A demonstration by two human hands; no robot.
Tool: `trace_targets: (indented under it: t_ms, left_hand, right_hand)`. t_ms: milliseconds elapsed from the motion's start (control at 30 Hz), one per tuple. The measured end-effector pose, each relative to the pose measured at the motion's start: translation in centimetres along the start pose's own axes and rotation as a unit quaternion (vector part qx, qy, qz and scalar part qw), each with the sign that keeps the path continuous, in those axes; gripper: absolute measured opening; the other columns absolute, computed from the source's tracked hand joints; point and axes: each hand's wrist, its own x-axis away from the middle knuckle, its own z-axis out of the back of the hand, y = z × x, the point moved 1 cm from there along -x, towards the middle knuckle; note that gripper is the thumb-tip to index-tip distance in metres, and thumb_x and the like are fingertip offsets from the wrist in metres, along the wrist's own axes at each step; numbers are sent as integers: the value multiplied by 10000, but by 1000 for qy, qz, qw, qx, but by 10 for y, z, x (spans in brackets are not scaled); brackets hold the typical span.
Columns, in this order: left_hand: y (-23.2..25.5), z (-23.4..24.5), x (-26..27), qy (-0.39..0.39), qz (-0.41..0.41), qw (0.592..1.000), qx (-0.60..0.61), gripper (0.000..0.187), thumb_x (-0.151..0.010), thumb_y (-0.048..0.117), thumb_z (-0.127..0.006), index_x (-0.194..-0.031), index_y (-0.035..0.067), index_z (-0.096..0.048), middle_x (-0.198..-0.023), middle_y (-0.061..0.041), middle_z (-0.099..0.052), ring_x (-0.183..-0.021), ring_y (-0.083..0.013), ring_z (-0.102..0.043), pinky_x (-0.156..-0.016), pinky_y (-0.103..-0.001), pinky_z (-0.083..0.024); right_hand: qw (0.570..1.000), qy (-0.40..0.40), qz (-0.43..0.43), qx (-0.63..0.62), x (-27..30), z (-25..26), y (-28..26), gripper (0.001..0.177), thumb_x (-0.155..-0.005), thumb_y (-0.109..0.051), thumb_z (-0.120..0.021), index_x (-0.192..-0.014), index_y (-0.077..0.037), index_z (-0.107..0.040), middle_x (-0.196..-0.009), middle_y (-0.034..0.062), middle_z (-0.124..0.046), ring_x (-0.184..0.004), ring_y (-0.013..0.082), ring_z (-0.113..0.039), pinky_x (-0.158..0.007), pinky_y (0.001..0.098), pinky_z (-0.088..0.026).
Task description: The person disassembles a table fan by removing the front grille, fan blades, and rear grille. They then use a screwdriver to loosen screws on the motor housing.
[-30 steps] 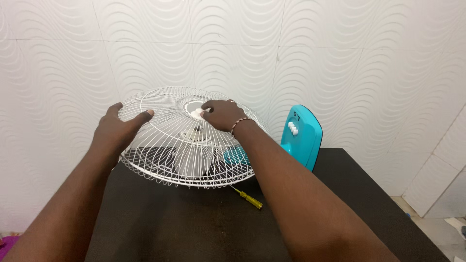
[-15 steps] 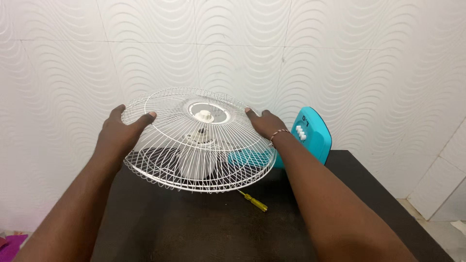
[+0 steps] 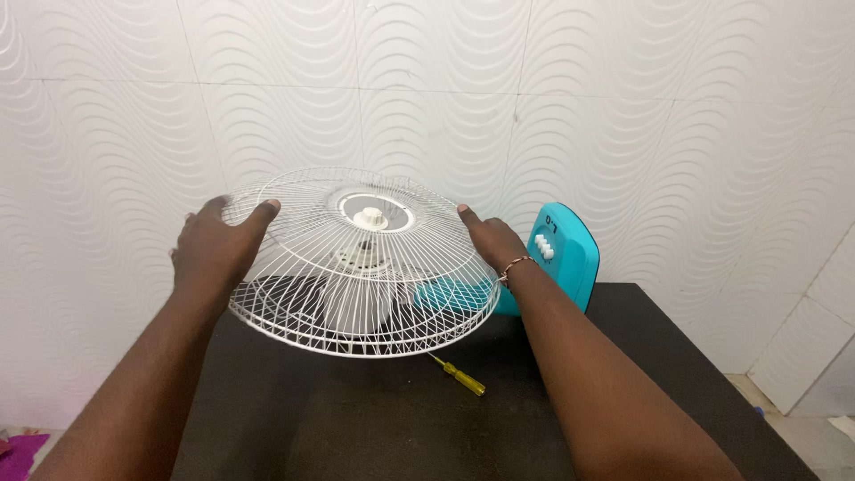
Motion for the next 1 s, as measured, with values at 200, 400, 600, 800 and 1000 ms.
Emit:
trace_targets:
  t_ms: [200,400,600,800,1000]
  left_hand:
    - [10,8,8,10,20,993,114,857,-889,567,-634,-1456,-57,-477,-1387,-362,-537,-1282,-485,-552,-1005,-581,-484]
    - [13,15,13,51,42,970,234,774,-926,513,-621,-1443,-53,-511,-1377,-354,-556,-1281,-435,-575,-1007,-519,-494]
    - [13,16,15,57,34,958,278,725,-934,472,-622,-1415,-61,-521,-1356,-324,-578,-1255,-391,-596,-979,-481,-516]
    - [8,21,17,100,4,944,314,560,-964,391,-628,-1302,-55,-620,-1228,-251,-668,-1166,-308,-643,-938,-423,-510]
    - [2,29,15,140,3,921,363,436,-962,298,-641,-1227,-48,-656,-1142,-202,-693,-1105,-248,-659,-911,-373,-522]
  right_hand:
    - [997,46,30,-62,6,9,-5,842,-855,-647,-575,-1262,85,-655,-1149,278,-721,-1081,356,-708,-941,431,-541]
    - [975,56,69,-204,6,15,-1,753,-844,-527,-698,-1286,79,-632,-1171,232,-717,-1032,269,-704,-879,355,-555]
    - [960,62,49,-267,9,20,-5,713,-819,-456,-739,-1318,38,-619,-1147,159,-726,-969,203,-697,-787,326,-573]
    - [942,77,97,-313,18,28,-15,729,-809,-411,-769,-1364,24,-586,-1177,140,-709,-973,168,-684,-772,297,-566]
    - [916,95,159,-356,26,46,-35,725,-796,-378,-806,-1351,35,-587,-1181,109,-700,-858,106,-632,-645,246,-513]
